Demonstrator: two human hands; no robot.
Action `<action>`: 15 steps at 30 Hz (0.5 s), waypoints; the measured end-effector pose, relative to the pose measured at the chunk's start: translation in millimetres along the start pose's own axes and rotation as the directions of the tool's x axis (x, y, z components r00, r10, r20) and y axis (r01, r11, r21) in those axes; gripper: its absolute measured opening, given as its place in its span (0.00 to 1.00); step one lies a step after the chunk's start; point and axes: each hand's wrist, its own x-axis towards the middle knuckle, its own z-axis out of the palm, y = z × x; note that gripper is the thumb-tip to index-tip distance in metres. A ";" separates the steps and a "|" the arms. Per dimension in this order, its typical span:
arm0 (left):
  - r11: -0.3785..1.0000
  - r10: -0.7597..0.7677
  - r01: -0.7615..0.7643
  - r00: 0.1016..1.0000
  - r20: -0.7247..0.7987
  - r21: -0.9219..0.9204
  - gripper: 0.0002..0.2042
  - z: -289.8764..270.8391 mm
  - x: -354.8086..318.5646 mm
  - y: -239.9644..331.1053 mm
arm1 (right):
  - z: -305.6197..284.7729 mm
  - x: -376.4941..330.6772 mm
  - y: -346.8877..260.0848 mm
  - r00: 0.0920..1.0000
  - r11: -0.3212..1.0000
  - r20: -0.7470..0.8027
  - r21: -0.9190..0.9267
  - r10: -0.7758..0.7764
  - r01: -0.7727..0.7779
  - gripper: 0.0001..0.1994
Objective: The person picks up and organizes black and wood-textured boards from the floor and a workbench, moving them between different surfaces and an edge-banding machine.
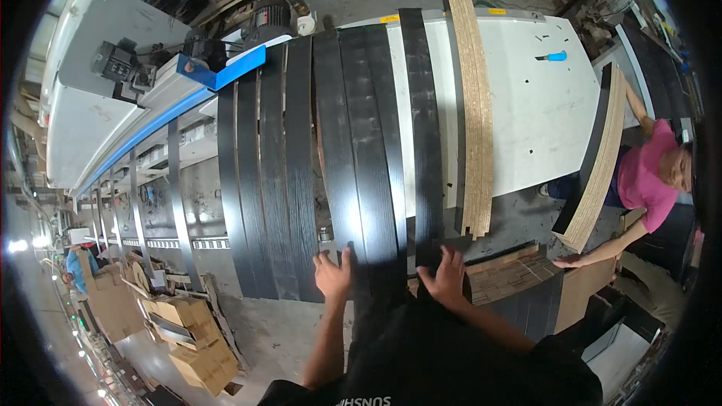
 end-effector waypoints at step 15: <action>0.907 0.040 0.022 0.990 0.137 -0.421 0.33 42.4 14.2 -6.3 | 95.2 59.5 -88.6 0.938 0.608 0.252 0.714 0.239 -0.347 0.35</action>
